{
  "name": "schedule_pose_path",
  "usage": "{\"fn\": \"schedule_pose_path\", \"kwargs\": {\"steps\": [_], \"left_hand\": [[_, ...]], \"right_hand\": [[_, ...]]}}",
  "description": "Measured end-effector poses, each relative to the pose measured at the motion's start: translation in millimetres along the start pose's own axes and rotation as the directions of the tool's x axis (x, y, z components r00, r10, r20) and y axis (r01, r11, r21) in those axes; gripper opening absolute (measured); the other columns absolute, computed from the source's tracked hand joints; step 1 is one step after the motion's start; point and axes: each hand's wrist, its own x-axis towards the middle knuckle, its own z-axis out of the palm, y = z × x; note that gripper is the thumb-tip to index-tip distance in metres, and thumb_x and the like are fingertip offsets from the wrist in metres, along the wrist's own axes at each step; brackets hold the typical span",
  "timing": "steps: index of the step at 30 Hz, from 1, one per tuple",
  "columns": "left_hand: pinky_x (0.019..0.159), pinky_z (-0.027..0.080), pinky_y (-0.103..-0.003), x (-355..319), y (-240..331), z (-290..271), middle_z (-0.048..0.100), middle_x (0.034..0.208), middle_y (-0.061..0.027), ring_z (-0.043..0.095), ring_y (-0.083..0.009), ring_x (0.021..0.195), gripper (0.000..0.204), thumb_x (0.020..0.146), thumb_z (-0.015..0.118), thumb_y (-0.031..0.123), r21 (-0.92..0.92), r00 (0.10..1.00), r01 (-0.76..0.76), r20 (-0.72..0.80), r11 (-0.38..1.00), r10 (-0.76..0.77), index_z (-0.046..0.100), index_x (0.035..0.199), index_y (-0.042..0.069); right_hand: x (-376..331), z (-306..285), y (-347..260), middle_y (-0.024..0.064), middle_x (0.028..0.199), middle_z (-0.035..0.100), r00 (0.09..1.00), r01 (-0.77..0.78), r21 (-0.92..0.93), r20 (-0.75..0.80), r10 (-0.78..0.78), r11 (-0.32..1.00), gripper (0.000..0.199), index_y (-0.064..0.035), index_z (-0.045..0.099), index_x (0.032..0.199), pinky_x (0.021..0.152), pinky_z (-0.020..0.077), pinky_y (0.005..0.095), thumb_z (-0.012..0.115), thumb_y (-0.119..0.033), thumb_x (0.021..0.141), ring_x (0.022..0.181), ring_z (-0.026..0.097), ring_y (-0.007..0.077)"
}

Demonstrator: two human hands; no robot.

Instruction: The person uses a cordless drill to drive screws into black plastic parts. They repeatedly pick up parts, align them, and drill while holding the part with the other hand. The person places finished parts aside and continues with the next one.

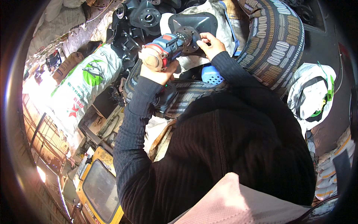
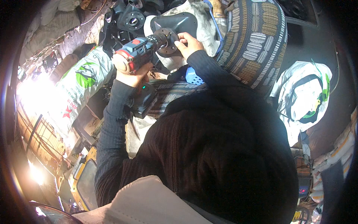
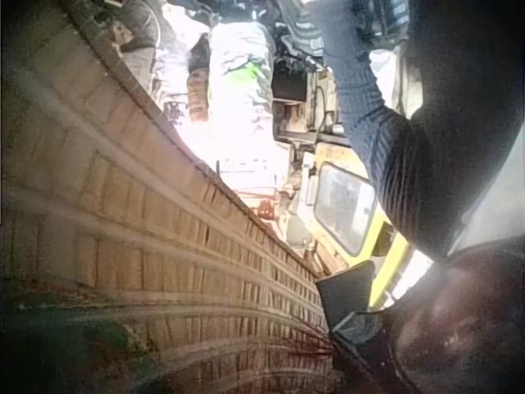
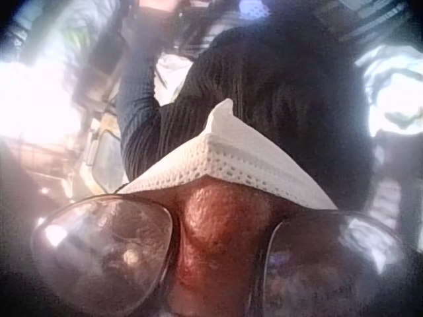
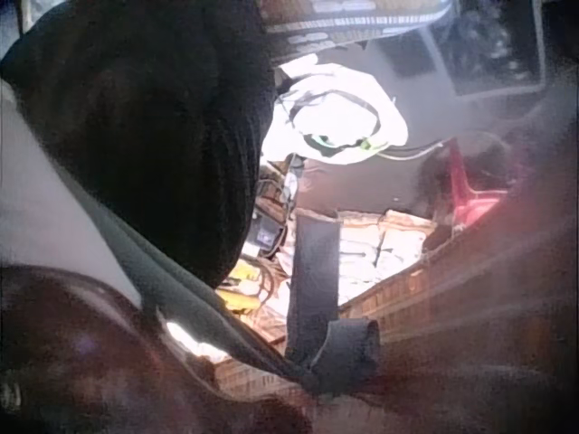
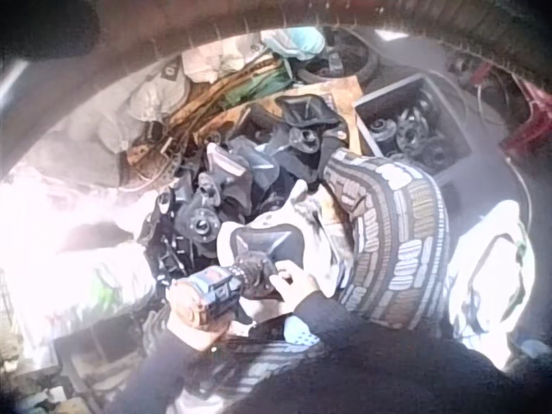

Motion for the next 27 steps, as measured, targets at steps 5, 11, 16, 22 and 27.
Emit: {"fn": "schedule_pose_path", "kwargs": {"steps": [5,11,16,22,27], "left_hand": [[0.077,0.05,-0.033,18,-17,4,0.062,0.099,-0.0122,0.062,-0.0215,0.087,0.053,0.07,0.073,0.028,0.196,0.856,-0.443,-0.198,0.875,0.478,0.053,0.11,0.002],[0.084,0.048,-0.032,44,-30,-5,0.06,0.105,-0.0105,0.06,-0.0223,0.095,0.059,0.067,0.076,0.027,0.105,0.83,-0.509,-0.202,0.854,0.519,0.048,0.115,0.004],[0.081,0.05,-0.032,7,-22,1,0.062,0.101,-0.0107,0.062,-0.0221,0.088,0.053,0.07,0.073,0.03,0.589,0.823,-0.403,-0.102,0.7,0.559,0.052,0.114,0.007],[0.074,0.052,-0.036,-71,-91,67,0.065,0.092,-0.0173,0.065,-0.0315,0.083,0.071,0.069,0.073,0.034,-0.02,0.87,-0.459,-0.215,0.888,0.445,0.039,0.128,0.016],[0.084,0.048,-0.03,-88,-150,122,0.058,0.113,-0.0181,0.063,-0.0291,0.094,0.082,0.067,0.075,0.02,0.088,0.876,-0.451,-0.144,0.888,0.46,0.033,0.136,0.014]], "right_hand": [[0,-3,-4,0.0029,0.085,0.061,0.998,-0.047,-0.014,0.047,0.048,0.999,0.03,-0.0103,0.057,0.109,0.061,0.0457,0.0269,0.063,-0.021,0.082,0.066,0.055,0.0119],[0,-3,-4,0.0022,0.079,0.06,0.998,0.07,-0.114,0.009,-0.07,0.991,0.029,-0.0109,0.057,0.109,0.053,0.0458,0.0248,0.063,-0.02,0.082,0.058,0.055,0.0087],[0,4,-4,0.0066,0.087,0.063,0.998,-0.06,-0.011,-0.009,0.06,0.998,0.028,-0.0111,0.056,0.105,0.07,0.0483,0.0323,0.063,-0.022,0.08,0.076,0.061,0.0196],[9,-5,1,0.0061,0.09,0.061,0.992,-0.126,0.301,0.031,0.122,0.945,0.029,-0.007,0.056,0.106,0.052,0.0533,0.0257,0.062,-0.025,0.084,0.074,0.059,0.0128],[4,-11,-9,0.0039,0.092,0.06,0.991,-0.123,0.446,0.102,0.086,0.887,0.026,-0.006,0.056,0.103,0.052,0.0533,0.0249,0.062,-0.024,0.085,0.078,0.058,0.0103]]}}
